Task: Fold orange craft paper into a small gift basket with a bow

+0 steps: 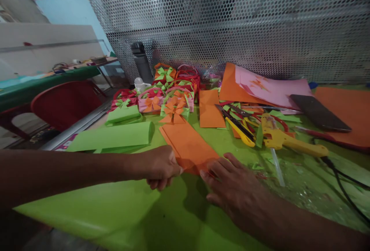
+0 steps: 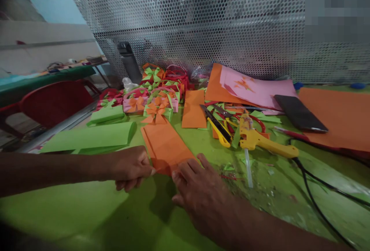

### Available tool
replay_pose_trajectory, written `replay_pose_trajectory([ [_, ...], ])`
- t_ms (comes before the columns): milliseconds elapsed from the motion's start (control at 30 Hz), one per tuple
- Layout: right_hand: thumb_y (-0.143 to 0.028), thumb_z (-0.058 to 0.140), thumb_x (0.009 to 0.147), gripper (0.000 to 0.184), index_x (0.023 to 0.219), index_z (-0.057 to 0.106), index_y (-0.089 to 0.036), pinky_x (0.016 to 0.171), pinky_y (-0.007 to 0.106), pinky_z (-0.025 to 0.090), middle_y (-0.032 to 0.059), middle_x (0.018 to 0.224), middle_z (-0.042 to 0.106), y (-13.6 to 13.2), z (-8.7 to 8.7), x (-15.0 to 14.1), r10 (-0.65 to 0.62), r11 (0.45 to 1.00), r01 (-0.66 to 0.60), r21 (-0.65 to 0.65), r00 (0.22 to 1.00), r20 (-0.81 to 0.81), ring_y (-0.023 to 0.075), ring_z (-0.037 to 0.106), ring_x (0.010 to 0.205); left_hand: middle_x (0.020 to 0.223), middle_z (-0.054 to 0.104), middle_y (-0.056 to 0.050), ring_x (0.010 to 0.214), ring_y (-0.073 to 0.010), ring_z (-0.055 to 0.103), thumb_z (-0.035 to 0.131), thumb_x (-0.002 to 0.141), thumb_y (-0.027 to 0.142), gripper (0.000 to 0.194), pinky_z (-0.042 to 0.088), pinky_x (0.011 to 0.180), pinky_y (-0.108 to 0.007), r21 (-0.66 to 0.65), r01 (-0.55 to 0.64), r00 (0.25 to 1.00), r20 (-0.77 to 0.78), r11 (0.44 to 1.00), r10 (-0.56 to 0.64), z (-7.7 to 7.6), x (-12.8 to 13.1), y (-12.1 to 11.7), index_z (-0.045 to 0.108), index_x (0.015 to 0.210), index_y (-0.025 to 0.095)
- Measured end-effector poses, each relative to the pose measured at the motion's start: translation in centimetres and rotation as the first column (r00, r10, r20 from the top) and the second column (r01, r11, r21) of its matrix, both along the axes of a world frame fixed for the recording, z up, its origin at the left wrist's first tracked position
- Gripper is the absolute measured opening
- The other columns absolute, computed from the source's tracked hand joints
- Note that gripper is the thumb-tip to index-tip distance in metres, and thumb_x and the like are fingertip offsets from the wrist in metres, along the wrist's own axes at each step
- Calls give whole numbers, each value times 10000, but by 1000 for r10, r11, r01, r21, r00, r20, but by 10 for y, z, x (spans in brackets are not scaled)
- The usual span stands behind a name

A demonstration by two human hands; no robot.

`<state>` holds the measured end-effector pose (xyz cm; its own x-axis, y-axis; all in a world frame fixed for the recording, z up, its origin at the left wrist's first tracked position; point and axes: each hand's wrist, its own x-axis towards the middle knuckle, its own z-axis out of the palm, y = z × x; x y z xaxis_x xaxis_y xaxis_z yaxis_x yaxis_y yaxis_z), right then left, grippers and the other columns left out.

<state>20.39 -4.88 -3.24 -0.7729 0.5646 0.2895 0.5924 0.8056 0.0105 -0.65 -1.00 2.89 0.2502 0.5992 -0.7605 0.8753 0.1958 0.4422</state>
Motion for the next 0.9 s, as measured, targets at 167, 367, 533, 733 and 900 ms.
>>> replay_pose_trajectory([
  [167, -404, 502, 838, 263, 994, 541, -196, 790, 401, 342, 28, 864, 551, 1, 0, -1, 4, 1000, -4, -2, 1000, -2, 191, 469, 803, 364, 483, 14, 289, -74, 403, 495, 739, 352, 357, 364, 351, -203, -35, -9, 1000, -24, 999, 8, 2, 2, 3, 506, 460, 129],
  [367, -394, 518, 828, 274, 1010, 541, -190, 794, 419, 343, 34, 881, 554, 2, -1, 0, 15, 1000, -15, 23, 1000, 0, 204, 471, 820, 386, 505, 8, 300, -74, 427, 508, 750, 381, 370, 365, 359, -194, -86, -15, 1000, 1, 996, 15, 2, -3, 6, 529, 482, 127],
  [533, -396, 541, 815, 276, 986, 543, -179, 802, 417, 348, 23, 885, 546, 2, -1, 0, 12, 999, -12, 30, 1000, -20, 202, 462, 820, 404, 525, -13, 308, -83, 454, 493, 742, 601, 545, 373, 345, -194, -70, -16, 1000, 5, 997, 17, -4, -3, 7, 512, 477, 125],
  [733, -395, 533, 822, 266, 979, 556, -183, 781, 413, 356, 29, 892, 552, 1, 1, 0, 17, 1000, -18, 25, 1000, 17, 201, 464, 808, 355, 492, -8, 276, -83, 426, 512, 755, 523, 510, 362, 320, -195, -58, -36, 999, -43, 998, 34, -6, 3, 5, 495, 436, 125],
  [900, -384, 511, 834, 248, 991, 546, -195, 813, 419, 344, 29, 890, 554, 1, 0, 0, 6, 1000, -6, 24, 1000, 2, 199, 470, 822, 369, 508, -10, 296, -91, 451, 496, 780, 452, 450, 390, 337, -200, -74, -48, 998, -39, 996, 45, -3, 1, 7, 517, 474, 123],
])
